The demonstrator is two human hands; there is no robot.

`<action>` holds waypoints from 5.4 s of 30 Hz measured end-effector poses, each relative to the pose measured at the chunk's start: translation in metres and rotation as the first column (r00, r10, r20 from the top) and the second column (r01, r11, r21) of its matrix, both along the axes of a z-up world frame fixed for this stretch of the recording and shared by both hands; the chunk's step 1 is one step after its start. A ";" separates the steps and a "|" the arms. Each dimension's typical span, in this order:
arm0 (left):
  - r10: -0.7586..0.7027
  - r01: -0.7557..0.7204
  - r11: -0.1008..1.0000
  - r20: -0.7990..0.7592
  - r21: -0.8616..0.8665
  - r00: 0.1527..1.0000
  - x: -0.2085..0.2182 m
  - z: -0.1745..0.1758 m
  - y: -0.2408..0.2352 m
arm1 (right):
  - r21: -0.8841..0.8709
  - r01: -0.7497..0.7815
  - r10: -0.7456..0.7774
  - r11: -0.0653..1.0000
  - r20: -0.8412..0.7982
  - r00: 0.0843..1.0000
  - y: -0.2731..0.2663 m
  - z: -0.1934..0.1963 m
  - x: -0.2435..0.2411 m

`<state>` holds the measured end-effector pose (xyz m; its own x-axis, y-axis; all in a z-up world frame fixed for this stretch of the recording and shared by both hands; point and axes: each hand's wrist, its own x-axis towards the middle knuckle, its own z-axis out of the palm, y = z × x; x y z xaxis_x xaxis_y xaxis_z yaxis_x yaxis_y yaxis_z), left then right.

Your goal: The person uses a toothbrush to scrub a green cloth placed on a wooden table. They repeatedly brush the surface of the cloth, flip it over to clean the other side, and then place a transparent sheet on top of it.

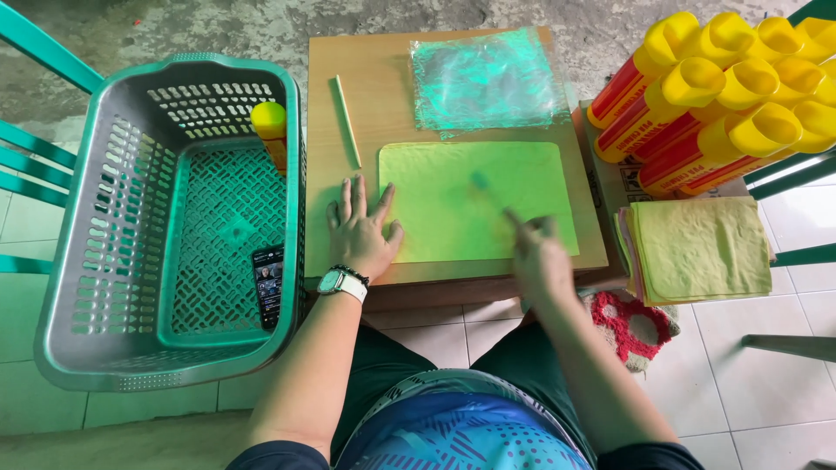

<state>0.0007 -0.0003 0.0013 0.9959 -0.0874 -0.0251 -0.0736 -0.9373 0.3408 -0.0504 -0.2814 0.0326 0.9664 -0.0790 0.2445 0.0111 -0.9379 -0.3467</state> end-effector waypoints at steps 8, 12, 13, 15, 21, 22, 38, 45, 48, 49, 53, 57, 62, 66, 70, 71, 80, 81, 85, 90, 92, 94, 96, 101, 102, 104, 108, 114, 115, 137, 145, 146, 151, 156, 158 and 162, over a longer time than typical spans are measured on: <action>0.002 -0.003 1.000 -0.006 -0.005 1.000 -0.003 0.001 0.000 | -0.038 0.049 -0.057 0.998 -0.238 0.970 -0.033 -0.005 -0.032; 0.000 0.000 1.000 -0.001 -0.015 1.000 -0.001 -0.002 0.000 | -0.137 0.160 -0.189 0.978 -0.241 0.952 -0.098 -0.049 -0.031; 0.001 -0.001 1.000 -0.002 -0.017 1.000 -0.001 -0.002 0.000 | -0.115 0.184 -0.204 0.976 -0.196 0.959 -0.105 -0.054 -0.033; 0.001 -0.001 1.000 -0.002 -0.018 1.000 -0.001 -0.004 0.001 | -0.092 0.209 -0.221 0.974 -0.151 0.963 -0.098 -0.050 -0.039; -0.003 0.004 1.000 -0.018 0.014 1.000 -0.002 -0.007 0.001 | 0.084 0.075 -0.058 0.994 -0.190 0.980 -0.045 -0.032 -0.054; -0.002 0.003 1.000 -0.016 0.011 1.000 -0.002 -0.006 0.001 | 0.072 0.088 -0.074 0.993 -0.172 0.982 -0.049 -0.025 -0.057; -0.006 0.006 1.000 0.002 0.014 1.000 -0.002 -0.009 0.002 | 0.008 0.167 -0.163 0.986 -0.189 0.968 -0.090 -0.039 -0.076; -0.015 0.015 1.000 0.018 0.025 1.000 -0.002 -0.010 0.002 | 0.075 0.113 -0.097 0.991 -0.188 0.977 -0.094 -0.055 -0.096; -0.012 0.012 1.000 0.021 0.013 1.000 -0.003 -0.008 0.001 | 0.029 0.078 -0.074 0.997 -0.133 0.988 -0.111 -0.062 -0.091; -0.013 0.012 1.000 0.024 0.019 1.000 -0.003 -0.008 0.001 | 0.017 0.129 -0.126 0.991 -0.127 0.984 -0.119 -0.059 -0.087; -0.015 0.014 1.000 0.032 0.024 0.999 -0.002 -0.009 0.001 | 0.074 0.131 -0.126 0.989 -0.073 0.989 -0.103 -0.031 -0.069; -0.007 0.007 1.000 0.019 0.021 1.000 -0.003 -0.002 0.000 | 0.043 0.017 -0.009 0.999 -0.168 0.986 -0.083 -0.032 -0.055; -0.008 0.008 1.000 0.007 0.027 1.000 -0.002 -0.004 0.001 | -0.041 0.224 -0.228 0.974 -0.189 0.955 -0.128 -0.051 -0.033; 0.000 0.001 0.999 -0.013 0.040 1.000 -0.002 -0.004 0.000 | -0.007 0.073 -0.074 0.997 -0.134 0.988 -0.101 -0.035 -0.028; 0.005 -0.005 1.000 -0.004 0.016 1.000 0.001 0.000 -0.001 | 0.076 -0.144 0.158 0.987 -0.244 0.957 -0.070 0.005 -0.010; 0.006 -0.006 1.000 0.005 0.007 1.000 -0.002 -0.001 -0.001 | 0.041 -0.171 0.176 0.984 -0.249 0.953 -0.069 0.015 -0.006; 0.003 -0.003 1.000 0.026 0.006 1.000 0.002 -0.003 0.000 | 0.316 -0.357 0.436 0.879 -0.229 0.870 -0.053 -0.007 0.051; 0.010 -0.010 1.000 0.024 0.007 1.000 0.001 -0.001 -0.001 | 0.317 -0.363 0.443 0.876 -0.230 0.867 -0.058 -0.008 0.059; 0.025 -0.025 1.000 0.027 -0.016 0.999 0.001 -0.001 -0.001 | 0.135 -0.274 0.289 0.952 -0.113 0.951 -0.096 -0.042 0.105; 0.042 -0.040 0.999 0.060 -0.029 0.997 0.001 -0.007 -0.001 | 0.330 -0.374 0.396 0.867 0.000 0.918 -0.060 -0.050 0.110; 0.041 -0.039 0.999 0.062 -0.025 0.997 0.003 -0.007 -0.002 | 0.275 -0.444 0.495 0.853 -0.157 0.854 -0.032 -0.035 0.103; 0.042 -0.041 0.999 0.063 -0.017 0.997 0.005 -0.009 -0.001 | 0.202 -0.429 0.460 0.880 -0.141 0.877 -0.042 -0.045 0.127; 0.041 -0.040 0.999 0.061 -0.009 0.997 0.004 -0.010 -0.001 | 0.130 -0.406 0.421 0.905 -0.124 0.899 -0.048 -0.053 0.143; 0.034 -0.033 0.998 0.026 -0.045 0.999 0.004 -0.004 -0.001 | 0.214 -0.401 0.435 0.890 -0.145 0.888 -0.002 -0.037 0.132; 0.035 -0.034 0.998 0.025 -0.047 0.999 0.003 -0.003 -0.001 | 0.214 -0.402 0.436 0.890 -0.147 0.888 0.003 -0.036 0.131; 0.033 -0.032 0.998 0.014 -0.060 0.999 0.003 -0.001 -0.001 | 0.160 -0.402 0.428 0.901 -0.195 0.882 0.014 -0.031 0.131; 0.038 -0.036 0.996 0.028 -0.077 0.999 0.001 0.001 -0.001 | -0.001 -0.318 0.313 0.948 -0.172 0.934 -0.001 -0.045 0.161; 0.035 -0.029 0.997 0.083 -0.070 0.996 0.001 -0.005 -0.002 | 0.167 -0.338 0.321 0.926 0.121 0.939 0.036 -0.066 0.196; 0.037 -0.032 0.997 0.071 -0.066 0.997 0.002 -0.004 -0.001 | 0.187 -0.316 0.299 0.930 0.111 0.948 0.050 -0.070 0.204; 0.100 -0.074 0.990 0.221 -0.123 0.970 0.007 -0.026 -0.004 | 0.386 -0.002 0.102 0.922 -0.237 0.966 0.200 -0.057 0.276; 0.173 -0.080 0.975 0.477 -0.209 0.861 0.010 -0.046 -0.005 | 0.069 -0.215 0.218 0.974 -0.051 0.975 0.160 -0.104 0.297; 0.177 -0.082 0.975 0.494 -0.209 0.851 0.008 -0.045 -0.004 | 0.051 -0.227 0.230 0.973 -0.071 0.971 0.153 -0.105 0.290; 0.137 -0.055 0.980 0.458 -0.189 0.878 -0.005 -0.037 -0.002 | -0.029 -0.400 0.396 0.916 -0.094 0.913 0.132 -0.090 0.260; 0.219 -0.155 0.970 0.407 -0.186 0.887 -0.012 -0.055 -0.006 | -0.158 -0.532 0.519 0.832 -0.118 0.847 0.130 -0.075 0.250; 0.237 -0.188 0.970 0.430 -0.154 0.871 -0.025 -0.052 -0.014 | -0.254 -0.558 0.558 0.790 -0.080 0.826 0.126 -0.097 0.263; 0.244 -0.216 0.970 0.438 -0.114 0.865 -0.033 -0.056 -0.016 | -0.309 -0.582 0.606 0.752 -0.022 0.795 0.124 -0.084 0.254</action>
<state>-0.0325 -0.0163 -0.0543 0.8921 0.1584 0.4233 -0.0152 -0.9256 0.3783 0.2039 -0.1575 -0.0519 0.7725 0.5895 0.2361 0.6139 -0.7884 -0.0403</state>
